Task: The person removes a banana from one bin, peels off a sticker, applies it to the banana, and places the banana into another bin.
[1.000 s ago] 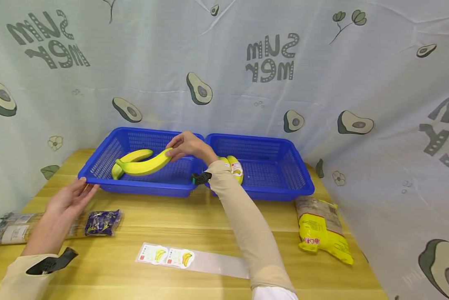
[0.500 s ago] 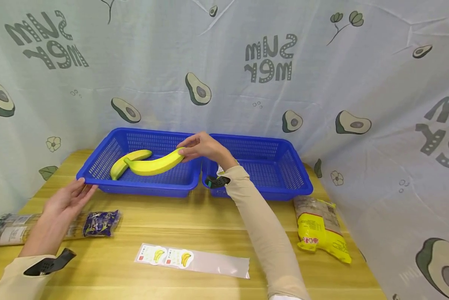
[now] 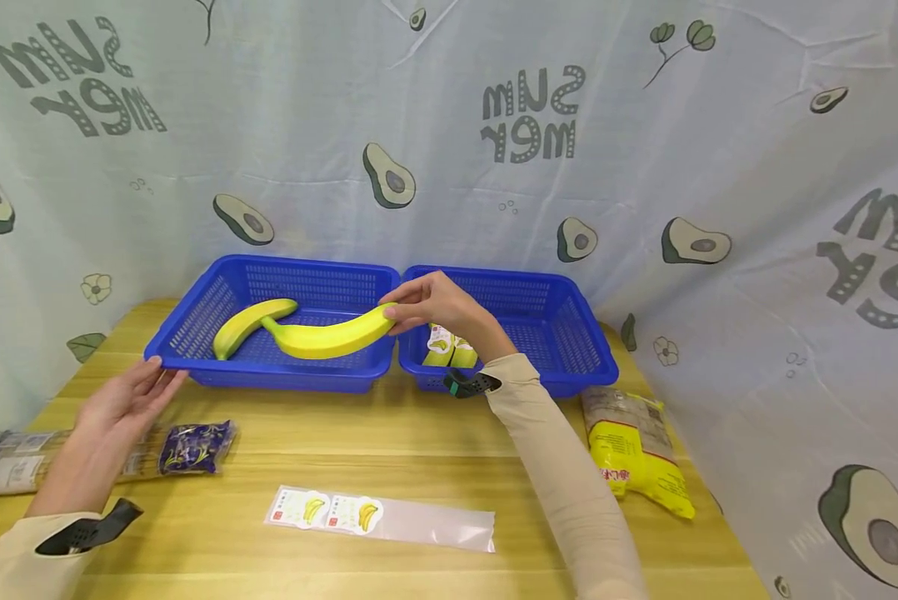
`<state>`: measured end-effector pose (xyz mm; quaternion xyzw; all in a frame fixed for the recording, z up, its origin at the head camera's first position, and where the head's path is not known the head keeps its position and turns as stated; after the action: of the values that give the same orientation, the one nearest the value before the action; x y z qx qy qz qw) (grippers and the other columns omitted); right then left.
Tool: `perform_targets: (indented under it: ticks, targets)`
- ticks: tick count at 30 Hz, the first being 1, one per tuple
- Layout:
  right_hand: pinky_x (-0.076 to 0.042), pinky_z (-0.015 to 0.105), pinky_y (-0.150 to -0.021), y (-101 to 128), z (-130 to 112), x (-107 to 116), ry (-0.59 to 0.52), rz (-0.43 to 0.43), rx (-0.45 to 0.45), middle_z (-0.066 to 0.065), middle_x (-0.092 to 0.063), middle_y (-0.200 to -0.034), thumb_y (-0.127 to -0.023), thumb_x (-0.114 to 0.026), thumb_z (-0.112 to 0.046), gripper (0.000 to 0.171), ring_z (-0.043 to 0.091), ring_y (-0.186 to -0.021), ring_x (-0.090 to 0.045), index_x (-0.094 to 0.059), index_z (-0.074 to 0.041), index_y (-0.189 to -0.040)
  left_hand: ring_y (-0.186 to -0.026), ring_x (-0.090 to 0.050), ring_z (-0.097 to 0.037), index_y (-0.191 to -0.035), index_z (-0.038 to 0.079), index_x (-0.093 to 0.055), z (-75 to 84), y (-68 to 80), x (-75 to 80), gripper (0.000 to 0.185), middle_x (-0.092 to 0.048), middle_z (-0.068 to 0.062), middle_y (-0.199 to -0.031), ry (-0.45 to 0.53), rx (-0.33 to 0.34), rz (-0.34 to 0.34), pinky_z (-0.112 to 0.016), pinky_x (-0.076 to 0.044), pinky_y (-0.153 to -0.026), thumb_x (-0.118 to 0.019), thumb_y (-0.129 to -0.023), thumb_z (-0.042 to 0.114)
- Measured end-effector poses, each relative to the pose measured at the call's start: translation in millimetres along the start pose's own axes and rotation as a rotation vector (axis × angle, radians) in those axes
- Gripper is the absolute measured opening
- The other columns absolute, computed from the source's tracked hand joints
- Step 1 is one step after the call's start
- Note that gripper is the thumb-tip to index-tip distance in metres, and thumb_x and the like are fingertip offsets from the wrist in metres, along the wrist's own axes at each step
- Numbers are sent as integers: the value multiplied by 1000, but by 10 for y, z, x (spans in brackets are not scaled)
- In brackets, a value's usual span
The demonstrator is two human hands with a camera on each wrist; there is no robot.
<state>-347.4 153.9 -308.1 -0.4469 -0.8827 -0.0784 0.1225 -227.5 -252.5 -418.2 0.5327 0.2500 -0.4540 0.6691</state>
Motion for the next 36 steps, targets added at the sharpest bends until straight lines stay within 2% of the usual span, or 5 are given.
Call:
perform_targets:
  ticks: [7,16,23,27,36]
  targets:
    - [-68,43,-86,282,73,30,37,17,-14,21,-79,-115,-102,-75,-4,28,34,-93,-81,-74,8,-127,-111,-69,-18,-162,37,-41,3,-19,15,74,-62,-4,-122,2,7,-18,-33,-51,-115,-63,-105,-5]
    - [-67,50,-86,722,287,66,12,12,5,19,-79,-112,-101,-72,3,29,26,-88,-81,-70,16,-126,-114,-67,-17,-161,43,-38,8,3,55,77,-62,-2,-124,30,35,-19,-33,-49,-117,-62,-106,-4]
    - [-68,47,-85,968,355,12,-33,1,24,15,-79,-111,-100,-74,3,29,24,-90,-81,-69,18,-124,-113,-69,-17,-139,26,-64,-8,-4,69,46,-62,-4,-120,25,22,-22,-33,-52,-114,-63,-105,-4]
    - [-67,51,-88,1088,414,-14,-31,-16,28,12,-80,-109,-99,-76,0,32,23,-89,-80,-68,19,-123,-112,-69,-17,-137,25,-65,-5,6,49,42,-61,-3,-122,21,13,-13,-33,-52,-114,-64,-105,-3]
    - [-68,34,-80,1357,635,-42,-63,-57,70,5,-82,-96,-95,-79,2,34,16,-84,-79,-67,23,-118,-109,-71,-19,-141,28,-61,-3,-3,24,46,-63,-5,-120,33,57,-38,-32,-52,-115,-59,-107,-3]
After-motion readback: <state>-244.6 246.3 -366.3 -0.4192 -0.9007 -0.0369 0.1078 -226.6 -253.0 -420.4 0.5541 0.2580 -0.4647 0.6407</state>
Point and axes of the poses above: each hand's wrist, its own y-axis away from the middle knuckle, its own x-axis out of the back of the hand, z = x × y, the point moved 6 cm from there along -y, towards the middle knuckle
